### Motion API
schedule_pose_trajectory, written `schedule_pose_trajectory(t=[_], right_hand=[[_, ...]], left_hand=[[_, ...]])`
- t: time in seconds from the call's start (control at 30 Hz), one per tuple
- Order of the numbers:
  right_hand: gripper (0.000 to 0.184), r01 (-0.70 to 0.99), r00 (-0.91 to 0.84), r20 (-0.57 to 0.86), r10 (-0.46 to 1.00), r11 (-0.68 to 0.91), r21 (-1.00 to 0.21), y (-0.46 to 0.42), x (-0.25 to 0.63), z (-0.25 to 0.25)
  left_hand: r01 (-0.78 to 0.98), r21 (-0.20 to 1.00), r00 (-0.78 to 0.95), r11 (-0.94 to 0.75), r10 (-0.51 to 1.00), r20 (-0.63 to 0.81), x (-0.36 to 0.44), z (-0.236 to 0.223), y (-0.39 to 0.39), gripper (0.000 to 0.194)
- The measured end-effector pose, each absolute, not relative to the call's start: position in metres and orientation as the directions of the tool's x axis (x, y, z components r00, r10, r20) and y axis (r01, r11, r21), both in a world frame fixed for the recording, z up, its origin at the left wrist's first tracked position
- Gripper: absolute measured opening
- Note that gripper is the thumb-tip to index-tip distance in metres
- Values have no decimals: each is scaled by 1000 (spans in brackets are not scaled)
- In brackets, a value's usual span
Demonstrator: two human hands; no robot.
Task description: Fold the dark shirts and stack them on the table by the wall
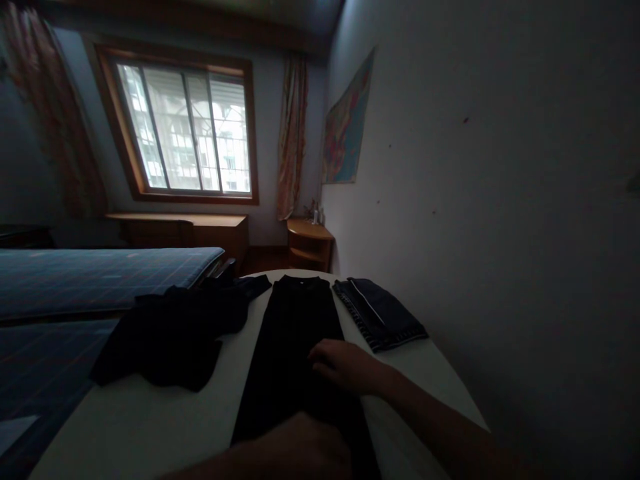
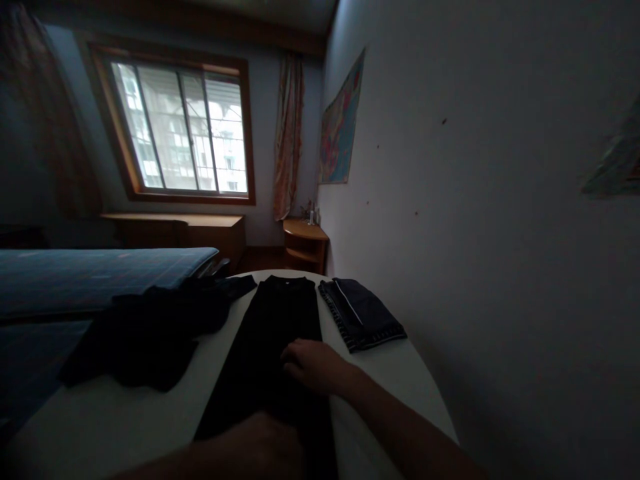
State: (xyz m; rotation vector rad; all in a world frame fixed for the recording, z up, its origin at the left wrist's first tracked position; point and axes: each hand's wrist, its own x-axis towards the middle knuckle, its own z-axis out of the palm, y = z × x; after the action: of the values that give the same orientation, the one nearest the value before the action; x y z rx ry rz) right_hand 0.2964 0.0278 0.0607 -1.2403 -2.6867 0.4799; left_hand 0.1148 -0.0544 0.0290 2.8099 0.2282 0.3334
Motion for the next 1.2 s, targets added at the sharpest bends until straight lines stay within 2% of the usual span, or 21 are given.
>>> schedule_pose_trajectory(t=[0.1, 0.17, 0.27, 0.43, 0.67, 1.0, 1.2], right_hand=[[26, 881, -418, 61, 906, 421, -215, 76, 299, 57], [29, 930, -307, 89, 948, 318, -183, 106, 301, 55], [34, 966, -185, 112, 976, 201, -161, 144, 304, 56], [38, 990, -67, 126, 990, 81, -115, 194, 303, 55], [43, 996, -87, 159, 983, 90, -12, 244, 298, 53], [33, 968, -221, 137, 966, 200, 153, 282, 312, 48], [37, 969, -202, 201, 959, 165, 185, 283, 316, 55]], left_hand=[[284, 292, 884, -913, 368, 290, 116, 37, -3, 20], [400, 277, 825, -873, 475, 307, 113, 37, 22, 40], [529, 265, 773, -806, 587, 243, 110, 29, 42, 62], [635, 337, 697, -695, 703, 138, 110, 15, 48, 64], [629, 392, 674, -672, 722, 158, 110, 8, 50, 66], [652, 406, 652, -641, 747, 132, 110, -1, 54, 76], [656, 416, 630, -630, 761, 157, 110, -3, 54, 81]])
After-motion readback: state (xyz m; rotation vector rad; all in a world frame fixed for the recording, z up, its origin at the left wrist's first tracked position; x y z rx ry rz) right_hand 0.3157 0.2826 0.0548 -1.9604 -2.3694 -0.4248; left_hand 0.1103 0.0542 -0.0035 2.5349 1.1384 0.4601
